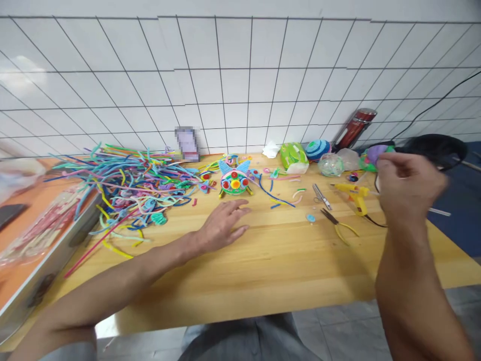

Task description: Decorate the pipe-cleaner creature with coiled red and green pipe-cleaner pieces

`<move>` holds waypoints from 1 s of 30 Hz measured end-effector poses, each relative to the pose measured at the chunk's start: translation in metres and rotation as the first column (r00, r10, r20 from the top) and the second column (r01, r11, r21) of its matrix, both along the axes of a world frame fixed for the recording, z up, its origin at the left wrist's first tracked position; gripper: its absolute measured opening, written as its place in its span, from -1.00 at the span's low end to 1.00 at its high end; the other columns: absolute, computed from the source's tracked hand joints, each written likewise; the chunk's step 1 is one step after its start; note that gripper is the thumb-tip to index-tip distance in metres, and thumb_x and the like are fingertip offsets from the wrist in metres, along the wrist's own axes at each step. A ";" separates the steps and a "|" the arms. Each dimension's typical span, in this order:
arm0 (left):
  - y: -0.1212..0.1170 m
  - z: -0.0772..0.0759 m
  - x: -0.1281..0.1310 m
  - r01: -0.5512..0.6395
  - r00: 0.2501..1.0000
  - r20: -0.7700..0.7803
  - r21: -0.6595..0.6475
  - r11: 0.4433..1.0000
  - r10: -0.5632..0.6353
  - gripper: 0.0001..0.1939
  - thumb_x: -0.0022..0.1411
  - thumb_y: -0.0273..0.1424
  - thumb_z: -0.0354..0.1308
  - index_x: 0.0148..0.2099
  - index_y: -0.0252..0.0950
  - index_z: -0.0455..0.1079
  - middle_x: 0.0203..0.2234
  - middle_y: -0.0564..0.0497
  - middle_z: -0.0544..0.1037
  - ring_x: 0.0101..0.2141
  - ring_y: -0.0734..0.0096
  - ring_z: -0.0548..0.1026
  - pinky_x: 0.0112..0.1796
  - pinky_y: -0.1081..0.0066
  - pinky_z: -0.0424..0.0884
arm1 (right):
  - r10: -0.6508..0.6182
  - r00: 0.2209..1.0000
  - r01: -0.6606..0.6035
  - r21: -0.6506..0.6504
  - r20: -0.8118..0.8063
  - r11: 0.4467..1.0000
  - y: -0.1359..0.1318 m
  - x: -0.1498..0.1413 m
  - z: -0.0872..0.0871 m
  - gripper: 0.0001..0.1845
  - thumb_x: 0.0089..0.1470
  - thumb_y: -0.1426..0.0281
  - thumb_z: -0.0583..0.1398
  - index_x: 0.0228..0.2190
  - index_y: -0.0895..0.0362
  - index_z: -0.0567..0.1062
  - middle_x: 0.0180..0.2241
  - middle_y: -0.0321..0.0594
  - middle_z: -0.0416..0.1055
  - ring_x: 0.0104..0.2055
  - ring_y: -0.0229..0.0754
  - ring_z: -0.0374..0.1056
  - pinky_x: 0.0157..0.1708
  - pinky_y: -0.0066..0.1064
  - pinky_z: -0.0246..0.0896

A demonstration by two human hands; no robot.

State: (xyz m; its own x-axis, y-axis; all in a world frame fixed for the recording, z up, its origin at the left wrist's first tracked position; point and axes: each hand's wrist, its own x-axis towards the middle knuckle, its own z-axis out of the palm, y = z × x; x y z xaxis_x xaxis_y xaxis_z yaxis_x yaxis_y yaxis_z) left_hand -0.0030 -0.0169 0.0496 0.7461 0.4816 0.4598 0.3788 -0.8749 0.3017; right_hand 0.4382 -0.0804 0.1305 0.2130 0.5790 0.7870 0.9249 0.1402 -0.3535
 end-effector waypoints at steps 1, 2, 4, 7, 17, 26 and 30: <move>0.001 -0.005 0.005 0.001 0.999 -0.050 0.016 1.000 -0.001 -0.63 0.46 -0.24 0.17 0.24 -0.18 0.40 0.27 -0.31 0.48 0.15 -0.05 0.55 0.09 -0.05 0.53 | -0.101 0.995 0.102 0.072 -0.025 0.992 0.007 -0.015 -0.004 -0.70 0.29 0.14 0.20 -0.18 0.00 0.67 -0.24 0.01 0.64 -0.23 0.19 0.54 -0.18 0.08 0.41; 0.003 -0.009 0.010 -0.002 0.996 -0.085 0.028 1.000 0.005 -0.64 0.46 -0.24 0.17 0.22 -0.21 0.42 0.28 -0.32 0.47 0.15 -0.08 0.55 0.08 -0.07 0.52 | -0.058 0.998 0.058 0.002 -0.004 0.998 0.014 -0.034 -0.008 -0.73 0.26 0.16 0.23 -0.21 0.04 0.66 -0.22 0.02 0.65 -0.19 0.17 0.55 -0.14 0.06 0.44; 0.010 -0.018 0.016 -0.018 0.993 -0.119 0.034 0.999 0.022 -0.66 0.43 -0.27 0.18 0.19 -0.23 0.45 0.29 -0.33 0.46 0.17 -0.12 0.52 0.10 -0.10 0.51 | 0.101 0.993 -0.093 -0.133 0.056 0.987 0.030 -0.073 -0.019 -0.74 0.27 0.20 0.23 -0.21 0.09 0.64 -0.17 0.02 0.64 -0.07 0.16 0.55 -0.01 0.05 0.44; 0.019 -0.029 0.016 -0.058 0.991 -0.123 0.022 0.998 0.060 -0.68 0.42 -0.28 0.18 0.16 -0.24 0.47 0.28 -0.31 0.47 0.19 -0.15 0.50 0.13 -0.13 0.48 | 0.269 0.956 -0.225 -0.293 0.120 0.929 0.054 -0.127 -0.037 -0.78 0.29 0.27 0.25 -0.11 0.09 0.62 -0.09 0.00 0.61 0.03 0.11 0.50 0.09 -0.02 0.40; 0.032 -0.043 -0.008 -0.120 0.990 -0.078 -0.030 0.992 0.117 -0.69 0.41 -0.31 0.17 0.15 -0.21 0.49 0.22 -0.25 0.52 0.19 -0.05 0.51 0.16 -0.07 0.47 | 0.427 0.843 -0.227 -0.504 0.327 0.833 0.123 -0.208 -0.078 -0.83 0.29 0.34 0.28 -0.17 0.18 0.61 -0.07 0.11 0.58 0.02 0.12 0.42 0.20 0.05 0.24; 0.043 -0.043 -0.035 -0.077 0.995 0.044 -0.149 0.986 0.085 -0.74 0.42 -0.29 0.19 0.10 -0.20 0.52 0.09 -0.18 0.63 0.12 0.06 0.58 0.16 0.04 0.50 | 0.180 0.938 -0.218 -0.097 -0.297 0.971 0.109 -0.069 -0.022 -0.83 0.22 0.29 0.27 -0.38 0.06 0.63 -0.33 -0.21 0.62 -0.24 -0.08 0.49 -0.14 -0.21 0.37; 0.049 -0.027 -0.043 -0.058 0.977 0.191 -0.175 0.983 0.092 -0.76 0.45 -0.27 0.18 0.10 -0.18 0.51 0.05 -0.15 0.65 0.09 0.13 0.60 0.17 0.10 0.50 | 0.087 0.866 -0.087 0.023 -0.492 0.996 0.085 -0.015 0.012 -0.89 0.12 0.28 0.33 -0.43 0.02 0.62 -0.42 -0.19 0.57 -0.32 -0.04 0.45 -0.17 -0.10 0.37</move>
State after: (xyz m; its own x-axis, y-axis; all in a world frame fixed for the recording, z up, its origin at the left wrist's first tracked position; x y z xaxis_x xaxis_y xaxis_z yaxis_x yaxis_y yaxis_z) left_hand -0.0463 0.0320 0.0230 0.6076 0.6154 0.5021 0.3599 -0.7769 0.5166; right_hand 0.4228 0.0050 0.1428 0.5216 0.6131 0.5933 0.6148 0.2122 -0.7596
